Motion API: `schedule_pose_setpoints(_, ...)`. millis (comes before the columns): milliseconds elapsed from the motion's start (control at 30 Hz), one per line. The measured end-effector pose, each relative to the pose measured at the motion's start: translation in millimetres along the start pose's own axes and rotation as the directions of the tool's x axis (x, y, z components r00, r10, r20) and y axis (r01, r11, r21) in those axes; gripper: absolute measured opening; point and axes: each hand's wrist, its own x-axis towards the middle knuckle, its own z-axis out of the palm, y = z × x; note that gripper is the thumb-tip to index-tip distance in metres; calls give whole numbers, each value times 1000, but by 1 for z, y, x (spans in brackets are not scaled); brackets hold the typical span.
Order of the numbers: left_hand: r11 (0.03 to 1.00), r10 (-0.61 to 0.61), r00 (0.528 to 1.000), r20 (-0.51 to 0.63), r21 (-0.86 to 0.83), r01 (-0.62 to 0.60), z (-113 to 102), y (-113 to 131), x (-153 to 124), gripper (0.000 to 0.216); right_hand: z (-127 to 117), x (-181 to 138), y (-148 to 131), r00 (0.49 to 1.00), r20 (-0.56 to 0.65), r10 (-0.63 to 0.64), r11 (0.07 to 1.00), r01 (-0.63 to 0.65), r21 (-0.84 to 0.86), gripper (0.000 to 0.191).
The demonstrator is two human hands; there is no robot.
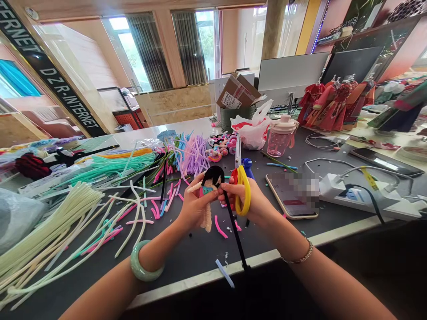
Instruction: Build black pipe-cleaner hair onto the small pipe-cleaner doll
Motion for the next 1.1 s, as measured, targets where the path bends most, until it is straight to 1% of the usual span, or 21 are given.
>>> schedule_pose_setpoints(133, 1000, 23, 999, 24, -8, -23, 1, -1, 2, 54, -1, -1, 0, 999, 26, 40, 998, -41, 43, 39)
schedule_pose_setpoints(267, 999, 47, 998, 35, -1, -47, 1, -2, 5, 55, 0, -1, 4, 1000, -14, 8, 999, -7, 46, 42)
schedule_pose_setpoints(333, 998, 55, 998, 35, 15, -55, 0, -2, 5, 59, 0, -1, 5, 1000, -13, 5, 999, -4, 32, 43)
schedule_pose_setpoints(467, 999, 9, 998, 68, 47, -12, 0, -1, 4, 68, 2, 1, 5, 1000, 14, -7, 1000, 7, 2, 43)
schedule_pose_setpoints(533, 997, 11, 997, 74, 69, -16, 1, 1, 3, 70, 3, 2, 5, 1000, 9, -14, 1000, 14, -18, 42)
schedule_pose_setpoints(633, 992, 34, 998, 49, 120, -39, 5, 5, 1, 69, 4, 3, 4, 1000, 2, -26, 999, 26, -38, 40)
schedule_pose_setpoints(767, 990, -12, 999, 34, 140, 7, 11, 10, -1, 69, 5, 5, 3, 999, -27, -41, 997, 39, -70, 37)
schedule_pose_setpoints(900, 986, -35, 998, 43, 165, 27, 14, 11, 0, 67, 5, 5, 1, 994, -48, -102, 994, 99, -54, 35)
schedule_pose_setpoints(1000, 981, -32, 999, 20, 193, 28, 17, 10, 1, 65, 6, 5, 1, 990, -72, -125, 992, 123, -31, 36)
schedule_pose_setpoints(1100, 981, -38, 999, -4, 188, 38, 20, 11, 3, 65, 6, 7, 2, 983, -78, -167, 985, 163, -52, 36)
